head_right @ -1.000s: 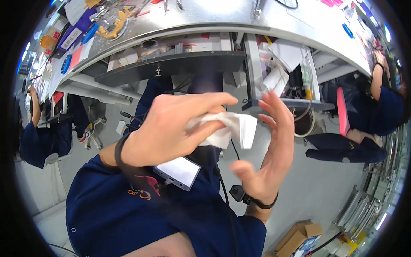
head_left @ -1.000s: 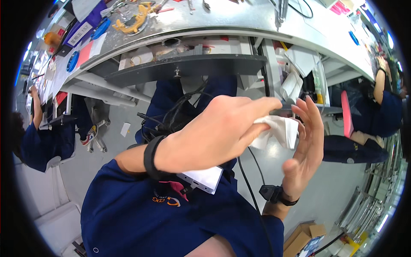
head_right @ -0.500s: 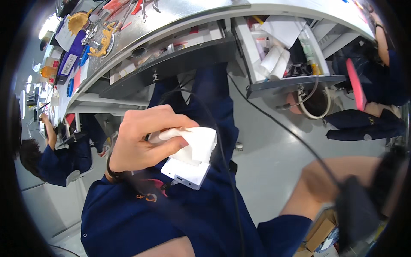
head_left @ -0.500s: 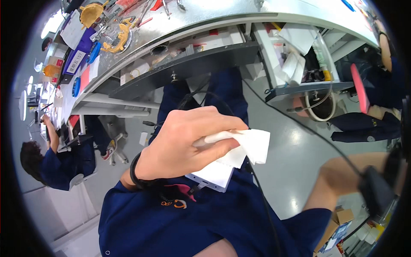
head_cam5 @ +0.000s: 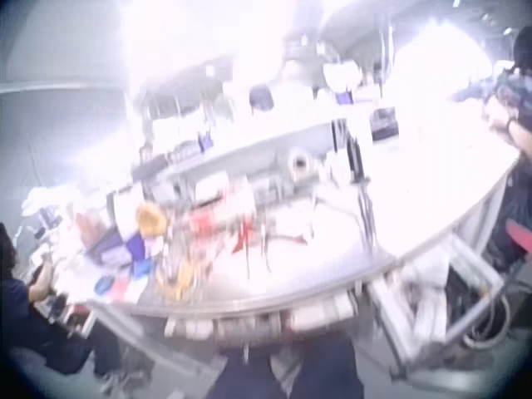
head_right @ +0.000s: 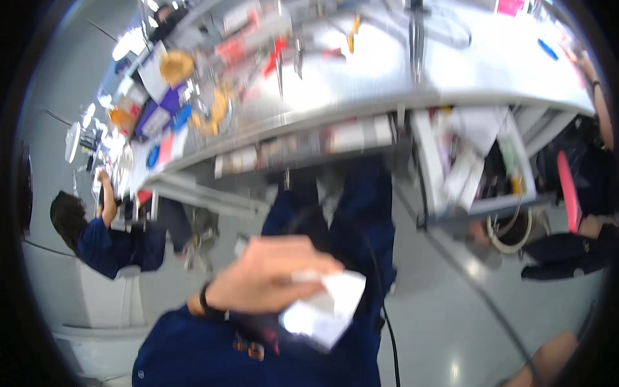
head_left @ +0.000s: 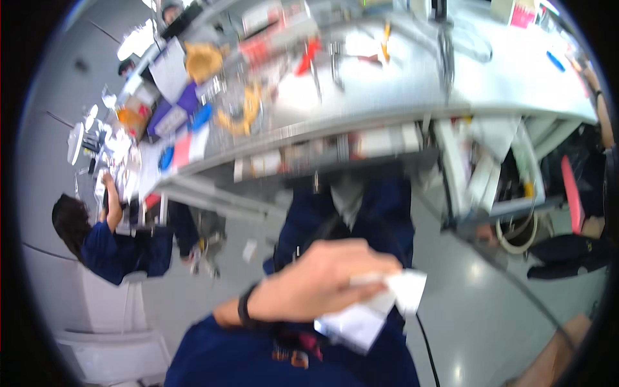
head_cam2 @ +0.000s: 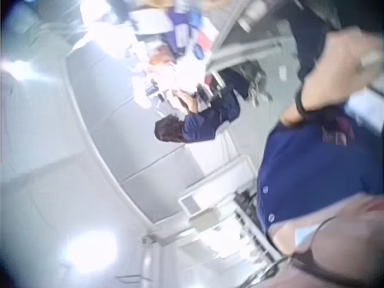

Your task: Assembling and checking a dental model and prosthesis at a laboratory workbench.

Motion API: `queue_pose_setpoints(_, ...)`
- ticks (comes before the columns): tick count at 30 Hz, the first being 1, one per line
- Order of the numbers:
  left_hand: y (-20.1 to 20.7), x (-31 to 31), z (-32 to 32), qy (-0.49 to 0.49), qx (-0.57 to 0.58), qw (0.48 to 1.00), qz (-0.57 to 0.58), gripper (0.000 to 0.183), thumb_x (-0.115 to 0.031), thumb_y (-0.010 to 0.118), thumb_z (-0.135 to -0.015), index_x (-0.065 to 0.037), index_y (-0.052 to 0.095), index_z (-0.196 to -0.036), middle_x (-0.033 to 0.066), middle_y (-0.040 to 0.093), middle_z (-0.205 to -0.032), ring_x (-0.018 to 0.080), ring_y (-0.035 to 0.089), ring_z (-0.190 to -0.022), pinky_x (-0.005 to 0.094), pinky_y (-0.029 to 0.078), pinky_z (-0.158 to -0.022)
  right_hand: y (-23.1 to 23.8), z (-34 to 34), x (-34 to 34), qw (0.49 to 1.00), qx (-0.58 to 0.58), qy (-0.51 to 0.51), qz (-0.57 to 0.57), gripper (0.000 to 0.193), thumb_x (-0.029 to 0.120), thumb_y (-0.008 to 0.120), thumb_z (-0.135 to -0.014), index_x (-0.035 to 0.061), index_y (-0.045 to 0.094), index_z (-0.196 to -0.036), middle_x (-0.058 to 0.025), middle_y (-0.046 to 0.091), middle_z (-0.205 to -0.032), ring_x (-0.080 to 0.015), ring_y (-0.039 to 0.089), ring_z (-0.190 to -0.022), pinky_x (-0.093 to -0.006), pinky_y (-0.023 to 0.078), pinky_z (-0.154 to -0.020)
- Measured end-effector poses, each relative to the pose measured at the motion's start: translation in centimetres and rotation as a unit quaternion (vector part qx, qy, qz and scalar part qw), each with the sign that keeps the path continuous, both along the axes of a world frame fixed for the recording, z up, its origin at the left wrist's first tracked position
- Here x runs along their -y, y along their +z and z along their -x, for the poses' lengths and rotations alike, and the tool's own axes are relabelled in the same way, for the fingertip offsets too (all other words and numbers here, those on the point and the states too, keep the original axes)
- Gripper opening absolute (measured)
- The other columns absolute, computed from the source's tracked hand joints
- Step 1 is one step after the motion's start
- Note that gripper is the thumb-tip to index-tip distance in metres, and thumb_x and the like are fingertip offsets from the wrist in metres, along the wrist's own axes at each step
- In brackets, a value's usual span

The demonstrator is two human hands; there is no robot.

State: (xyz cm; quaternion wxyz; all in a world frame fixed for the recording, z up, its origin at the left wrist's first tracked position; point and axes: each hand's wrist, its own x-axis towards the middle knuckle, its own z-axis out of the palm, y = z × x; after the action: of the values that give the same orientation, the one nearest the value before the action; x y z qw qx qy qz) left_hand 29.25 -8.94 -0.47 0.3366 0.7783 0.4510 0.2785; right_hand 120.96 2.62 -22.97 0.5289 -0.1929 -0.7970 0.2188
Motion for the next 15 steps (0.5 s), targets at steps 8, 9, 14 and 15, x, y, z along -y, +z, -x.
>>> queue_pose_setpoints(8,1.4,1.6,3.4,0.114,0.078,0.990,-0.044,0.025,0.001,0.071,-0.078,0.001,0.071,-0.103,0.0118,0.069,-0.094,0.0228,0.065,-0.082,0.0306,0.053,-0.072,23.0,52.2,-0.5,0.969,0.022,-0.175,-0.172,0.109,0.074,0.061,-0.077,-0.0134,0.036,-0.137,-0.0254,0.049,-0.133,-0.0296,0.058,-0.111,-0.0392,0.044,-0.097)
queue_pose_setpoints(9,1.8,2.5,3.4,0.149,0.087,0.984,-0.036,0.022,0.002,0.070,-0.081,0.001,0.071,-0.103,0.0127,0.068,-0.098,0.0231,0.064,-0.083,0.0304,0.052,-0.074,24.6,55.7,0.9,0.970,0.038,-0.186,-0.152,0.109,0.074,0.061,-0.076,-0.0135,0.036,-0.137,-0.0253,0.049,-0.133,-0.0296,0.058,-0.111,-0.0392,0.044,-0.097)
queue_pose_setpoints(14,4.8,1.4,2.6,0.191,0.080,0.976,-0.065,0.035,0.000,0.075,-0.069,0.004,0.069,-0.103,0.0120,0.070,-0.085,0.0140,0.065,-0.077,0.0254,0.049,-0.066,30.8,65.9,5.1,0.971,0.185,-0.149,-0.031,0.110,0.075,0.062,-0.075,-0.0137,0.037,-0.136,-0.0248,0.049,-0.132,-0.0296,0.058,-0.110,-0.0395,0.044,-0.096)
queue_pose_setpoints(15,4.8,1.5,2.0,0.196,0.137,0.970,-0.032,0.038,0.003,0.076,-0.068,0.005,0.068,-0.105,0.0121,0.070,-0.085,0.0125,0.065,-0.077,0.0239,0.049,-0.066,32.0,66.4,5.5,0.963,0.213,-0.165,-0.023,0.110,0.075,0.062,-0.075,-0.0137,0.037,-0.136,-0.0247,0.049,-0.132,-0.0296,0.058,-0.109,-0.0396,0.044,-0.096)
